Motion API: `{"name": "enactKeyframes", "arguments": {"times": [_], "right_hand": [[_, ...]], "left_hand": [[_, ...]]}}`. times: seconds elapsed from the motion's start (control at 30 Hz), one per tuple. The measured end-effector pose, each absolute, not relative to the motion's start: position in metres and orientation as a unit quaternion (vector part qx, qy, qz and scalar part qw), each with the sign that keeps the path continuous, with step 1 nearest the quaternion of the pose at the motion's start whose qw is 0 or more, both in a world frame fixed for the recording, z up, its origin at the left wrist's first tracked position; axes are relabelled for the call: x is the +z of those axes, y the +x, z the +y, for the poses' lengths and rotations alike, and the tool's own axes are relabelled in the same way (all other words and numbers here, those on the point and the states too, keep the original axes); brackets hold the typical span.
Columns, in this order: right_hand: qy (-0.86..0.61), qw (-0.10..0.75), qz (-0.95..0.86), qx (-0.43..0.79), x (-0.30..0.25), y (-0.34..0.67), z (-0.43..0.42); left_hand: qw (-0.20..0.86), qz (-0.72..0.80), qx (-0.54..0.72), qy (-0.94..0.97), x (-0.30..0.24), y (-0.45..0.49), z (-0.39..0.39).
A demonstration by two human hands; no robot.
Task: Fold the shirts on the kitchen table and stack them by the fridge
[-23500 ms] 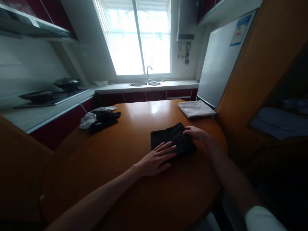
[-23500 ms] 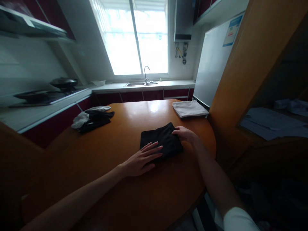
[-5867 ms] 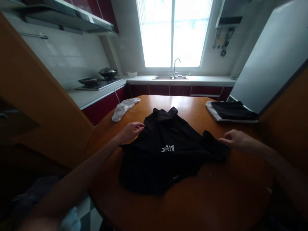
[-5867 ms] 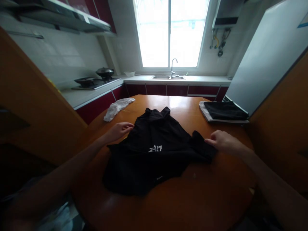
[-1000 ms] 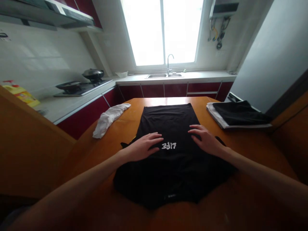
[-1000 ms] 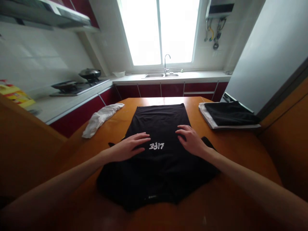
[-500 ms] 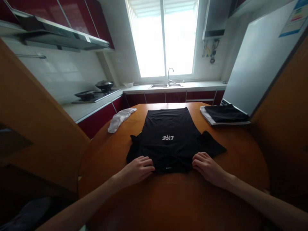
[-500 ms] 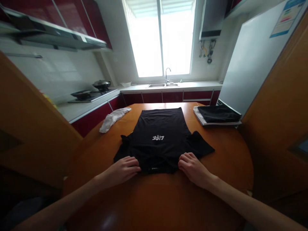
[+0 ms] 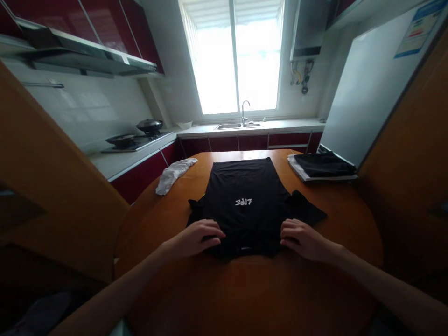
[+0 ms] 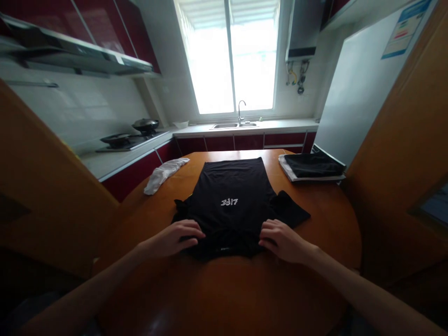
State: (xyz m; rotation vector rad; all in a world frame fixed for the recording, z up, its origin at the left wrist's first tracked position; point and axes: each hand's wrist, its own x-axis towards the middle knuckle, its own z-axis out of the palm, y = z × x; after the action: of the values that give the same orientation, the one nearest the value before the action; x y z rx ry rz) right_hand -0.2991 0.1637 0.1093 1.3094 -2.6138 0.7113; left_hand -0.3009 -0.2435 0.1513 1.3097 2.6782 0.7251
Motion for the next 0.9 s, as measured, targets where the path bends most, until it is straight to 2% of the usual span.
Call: {"name": "enactKeyframes", "arguments": {"times": [0.13,0.27,0.37,0.53,0.67,0.9], "right_hand": [[0.212,0.187,-0.919,0.276,0.113,-0.35,0.184],[0.081,0.211,-0.944,0.24,0.111,-0.399,0.186],[0.09,0.228,-0.942,0.23,0.104,-0.406,0.172],[0.136,0.237,-0.932,0.24,0.096,-0.395,0.162],[0.125,0.252,-0.926,0.253,0.093,-0.394,0.17],[0.13,0.247,-0.923,0.265,0.089,-0.39,0.17]], "left_hand": [[-0.124,0.943,0.234,0.2,0.145,-0.349,-0.264],[-0.159,0.975,0.153,-0.038,0.127,-0.385,-0.296],[-0.139,0.973,0.148,-0.108,0.111,-0.385,-0.311],[-0.115,0.96,0.248,-0.058,0.096,-0.375,-0.309],[-0.126,0.96,0.248,-0.01,0.099,-0.377,-0.303],[-0.138,0.918,0.351,-0.118,0.113,-0.379,-0.326]]}}
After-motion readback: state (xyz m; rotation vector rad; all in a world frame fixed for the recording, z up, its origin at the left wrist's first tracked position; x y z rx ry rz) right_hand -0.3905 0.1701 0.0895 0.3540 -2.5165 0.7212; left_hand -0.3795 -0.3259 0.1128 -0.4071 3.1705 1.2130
